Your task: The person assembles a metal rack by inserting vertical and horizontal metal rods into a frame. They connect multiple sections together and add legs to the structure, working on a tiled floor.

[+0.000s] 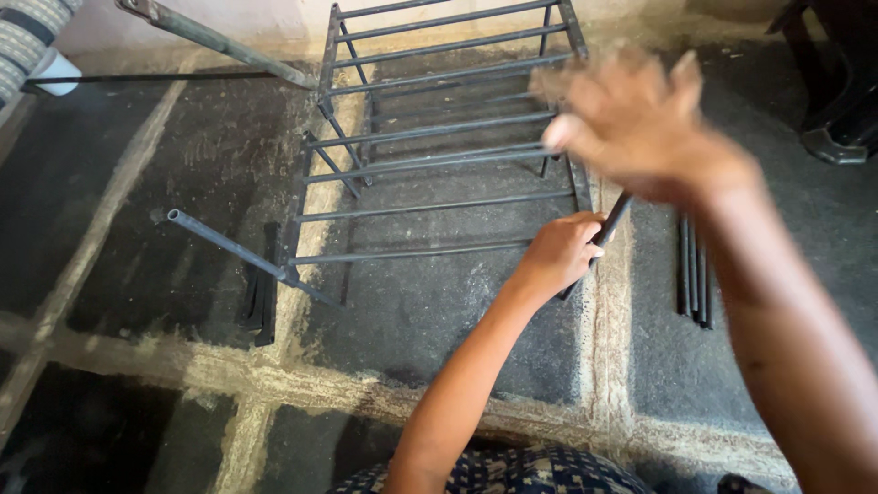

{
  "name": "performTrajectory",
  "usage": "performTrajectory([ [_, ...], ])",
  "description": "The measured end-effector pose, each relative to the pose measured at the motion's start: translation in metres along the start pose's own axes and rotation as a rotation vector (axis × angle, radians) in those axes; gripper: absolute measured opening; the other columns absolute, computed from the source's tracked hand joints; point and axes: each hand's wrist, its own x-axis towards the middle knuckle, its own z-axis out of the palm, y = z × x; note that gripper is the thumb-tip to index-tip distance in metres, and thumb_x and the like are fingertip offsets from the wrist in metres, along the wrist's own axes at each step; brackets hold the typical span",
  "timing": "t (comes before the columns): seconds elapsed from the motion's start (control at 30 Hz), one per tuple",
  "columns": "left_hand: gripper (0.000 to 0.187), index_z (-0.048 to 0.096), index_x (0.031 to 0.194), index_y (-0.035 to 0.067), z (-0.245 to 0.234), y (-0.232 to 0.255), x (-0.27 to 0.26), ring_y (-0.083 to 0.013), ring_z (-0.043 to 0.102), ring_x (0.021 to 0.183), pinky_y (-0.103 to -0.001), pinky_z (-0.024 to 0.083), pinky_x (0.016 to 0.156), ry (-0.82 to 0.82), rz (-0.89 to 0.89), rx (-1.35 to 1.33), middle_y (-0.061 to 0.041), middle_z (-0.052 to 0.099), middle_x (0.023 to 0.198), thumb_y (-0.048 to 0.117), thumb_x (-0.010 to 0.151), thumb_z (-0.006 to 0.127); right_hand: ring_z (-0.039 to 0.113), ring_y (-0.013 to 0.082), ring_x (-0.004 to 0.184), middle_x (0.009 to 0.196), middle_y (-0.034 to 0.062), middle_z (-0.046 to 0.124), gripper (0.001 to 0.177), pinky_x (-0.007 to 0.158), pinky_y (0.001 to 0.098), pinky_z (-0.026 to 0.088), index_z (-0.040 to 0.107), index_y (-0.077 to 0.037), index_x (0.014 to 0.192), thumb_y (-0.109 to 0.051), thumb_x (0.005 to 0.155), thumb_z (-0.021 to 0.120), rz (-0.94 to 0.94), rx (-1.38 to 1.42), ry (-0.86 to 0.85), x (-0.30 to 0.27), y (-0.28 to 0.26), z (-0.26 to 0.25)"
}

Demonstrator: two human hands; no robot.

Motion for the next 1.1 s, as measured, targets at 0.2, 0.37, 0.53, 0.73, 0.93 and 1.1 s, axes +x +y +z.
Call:
performTrajectory([
  [0.2, 0.013, 0.068, 0.098, 0.005, -0.003, 0.005, 0.000, -0.0296, 0.072, 0.087, -0.041, 0.056, 0.080, -0.031, -0.058, -0.017, -0.012, 0.072, 0.098, 0.004, 0.085, 0.071, 0.007, 0.0367, 0.154, 0.163, 0.0080, 0.028, 0.088, 0.115, 0.0734, -0.002, 0.030, -0.041, 0.155, -0.084, 0.082, 0.008, 0.236, 0.001, -0.234, 0.002, -0.008, 0.005],
  [0.37, 0.017, 0.068, 0.098, 0.006, 0.002, 0.001, 0.000, -0.0270, 0.072, 0.082, -0.038, 0.058, 0.078, -0.002, -0.004, -0.019, -0.010, 0.073, 0.101, 0.003, 0.082, 0.072, 0.003, 0.0429, 0.155, 0.169, 0.0189, 0.018, 0.088, 0.116, 0.0738, -0.005, 0.022, -0.032, 0.164, -0.083, 0.094, 0.007, -0.031, 0.074, 0.069, 0.001, -0.011, -0.047],
  [0.53, 0.013, 0.067, 0.097, 0.005, 0.004, -0.005, 0.002, -0.0262, 0.072, 0.082, -0.037, 0.058, 0.075, -0.044, -0.018, -0.034, -0.010, 0.073, 0.099, 0.001, 0.084, 0.070, 0.003, 0.0412, 0.151, 0.164, 0.0156, 0.022, 0.085, 0.109, 0.0762, -0.007, 0.030, -0.036, 0.155, -0.082, 0.087, 0.011, 0.240, 0.015, -0.186, 0.015, -0.011, -0.006],
  [0.73, 0.014, 0.069, 0.096, 0.004, 0.004, -0.008, -0.001, -0.0316, 0.071, 0.087, -0.042, 0.055, 0.078, -0.008, 0.008, -0.033, -0.013, 0.072, 0.098, 0.006, 0.083, 0.070, 0.026, 0.0385, 0.149, 0.151, 0.0109, 0.049, 0.080, 0.109, 0.0807, 0.009, 0.047, -0.029, 0.147, -0.077, 0.091, 0.016, 0.250, 0.069, -0.180, 0.010, 0.002, 0.019],
  [0.93, 0.016, 0.066, 0.100, 0.002, 0.009, -0.014, -0.014, -0.0319, 0.069, 0.091, -0.042, 0.055, 0.078, 0.090, 0.044, 0.056, -0.012, 0.072, 0.109, 0.011, 0.087, 0.070, 0.056, 0.0387, 0.134, 0.141, 0.0229, 0.058, 0.085, 0.109, 0.0599, 0.044, 0.052, -0.007, 0.143, -0.073, 0.105, 0.012, 0.022, 0.563, 0.370, -0.016, 0.025, 0.031],
  [1.1, 0.020, 0.067, 0.117, 0.005, -0.003, -0.025, -0.037, -0.0241, 0.068, 0.088, -0.030, 0.056, 0.068, 0.150, -0.031, 0.239, -0.011, 0.067, 0.117, 0.013, 0.099, 0.063, 0.061, 0.0312, 0.130, 0.135, 0.0187, 0.063, 0.084, 0.110, 0.0523, 0.052, 0.050, -0.005, 0.137, -0.076, 0.104, 0.018, 0.242, 0.766, 0.593, -0.084, 0.030, 0.144],
])
